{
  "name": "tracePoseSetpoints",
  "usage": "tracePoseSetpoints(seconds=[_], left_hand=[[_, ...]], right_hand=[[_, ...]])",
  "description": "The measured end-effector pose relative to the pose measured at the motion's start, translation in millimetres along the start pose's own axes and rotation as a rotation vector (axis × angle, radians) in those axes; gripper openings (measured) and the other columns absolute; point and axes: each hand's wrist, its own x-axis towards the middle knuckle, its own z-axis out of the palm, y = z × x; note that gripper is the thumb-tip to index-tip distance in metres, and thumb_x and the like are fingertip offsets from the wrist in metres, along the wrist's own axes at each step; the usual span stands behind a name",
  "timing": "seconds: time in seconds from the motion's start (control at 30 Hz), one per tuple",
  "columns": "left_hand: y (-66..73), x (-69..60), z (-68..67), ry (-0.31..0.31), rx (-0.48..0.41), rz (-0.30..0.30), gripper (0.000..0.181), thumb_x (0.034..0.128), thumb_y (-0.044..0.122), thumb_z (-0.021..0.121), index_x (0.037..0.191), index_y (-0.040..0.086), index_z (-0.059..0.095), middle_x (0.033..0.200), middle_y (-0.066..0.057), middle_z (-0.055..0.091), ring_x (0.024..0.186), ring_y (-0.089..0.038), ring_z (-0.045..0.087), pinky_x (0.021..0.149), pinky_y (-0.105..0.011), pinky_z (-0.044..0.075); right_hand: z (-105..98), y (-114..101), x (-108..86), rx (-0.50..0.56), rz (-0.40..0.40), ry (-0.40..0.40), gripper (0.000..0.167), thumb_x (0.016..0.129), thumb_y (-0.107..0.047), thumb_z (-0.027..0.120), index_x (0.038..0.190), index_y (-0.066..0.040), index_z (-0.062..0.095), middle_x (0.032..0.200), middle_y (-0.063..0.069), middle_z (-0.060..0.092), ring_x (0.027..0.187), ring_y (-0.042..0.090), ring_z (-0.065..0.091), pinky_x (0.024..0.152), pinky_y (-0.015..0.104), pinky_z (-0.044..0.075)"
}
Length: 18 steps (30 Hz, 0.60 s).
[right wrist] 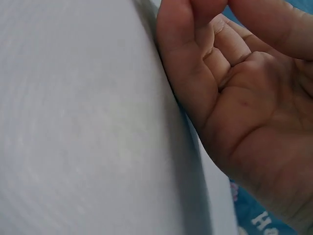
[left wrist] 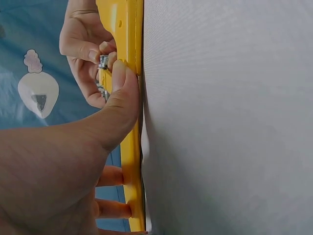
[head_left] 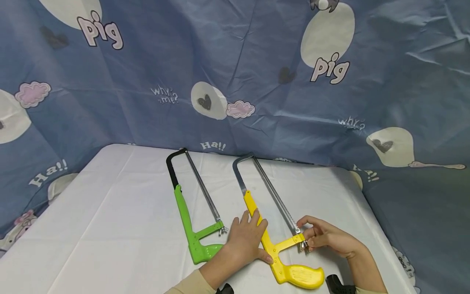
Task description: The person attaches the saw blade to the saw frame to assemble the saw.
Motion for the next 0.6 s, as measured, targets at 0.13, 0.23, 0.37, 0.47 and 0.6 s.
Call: tracePoseSetpoints(seconds=[0.13, 0.23, 0.37, 0.47, 0.6], left_hand=[[0.5, 1.0, -0.3, 0.0, 0.005, -0.004, 0.098, 0.0542, 0.082, 0.071, 0.13, 0.022, 0.053, 0.149, -0.009, 0.044, 0.135, -0.034, 0.046, 0.091, -0.048, 0.047], [-0.2, 1.1, -0.6, -0.01, 0.004, -0.011, 0.099, 0.0544, 0.082, 0.07, 0.132, 0.023, 0.052, 0.15, -0.009, 0.043, 0.136, -0.034, 0.046, 0.092, -0.048, 0.047], [-0.3, 1.3, -0.5, -0.013, 0.009, -0.013, 0.099, 0.0546, 0.082, 0.069, 0.133, 0.023, 0.052, 0.152, -0.009, 0.043, 0.137, -0.035, 0.045, 0.094, -0.049, 0.047], [0.5, 1.6, 0.0, -0.002, 0.017, -0.007, 0.098, 0.0542, 0.083, 0.069, 0.131, 0.023, 0.053, 0.149, -0.008, 0.044, 0.134, -0.034, 0.047, 0.092, -0.047, 0.046], [1.1, 2.4, 1.3, 0.003, 0.03, -0.004, 0.098, 0.0544, 0.084, 0.067, 0.131, 0.024, 0.053, 0.148, -0.007, 0.045, 0.133, -0.033, 0.047, 0.089, -0.045, 0.045]], right_hand=[[-2, 2, 0.4, 0.052, -0.019, -0.034, 0.048, 0.091, 0.01, 0.05, 0.136, 0.005, 0.037, 0.09, -0.002, 0.064, 0.081, 0.01, 0.065, 0.076, 0.026, 0.056], [-2, 0, 1.7, 0.033, 0.01, -0.028, 0.046, 0.093, 0.007, 0.052, 0.136, 0.005, 0.036, 0.091, -0.001, 0.065, 0.081, 0.011, 0.065, 0.077, 0.027, 0.056], [0, -5, 2.1, -0.047, 0.075, 0.024, 0.047, 0.093, 0.002, 0.056, 0.135, 0.006, 0.036, 0.086, 0.0, 0.063, 0.079, 0.012, 0.064, 0.076, 0.031, 0.056], [3, -9, 1.8, -0.119, 0.109, 0.071, 0.048, 0.091, 0.002, 0.057, 0.135, 0.007, 0.038, 0.082, 0.0, 0.059, 0.077, 0.014, 0.063, 0.076, 0.034, 0.057], [12, -17, 2.6, -0.218, 0.152, 0.154, 0.048, 0.088, -0.003, 0.064, 0.132, 0.006, 0.046, 0.079, 0.001, 0.062, 0.073, 0.013, 0.061, 0.072, 0.033, 0.056]])
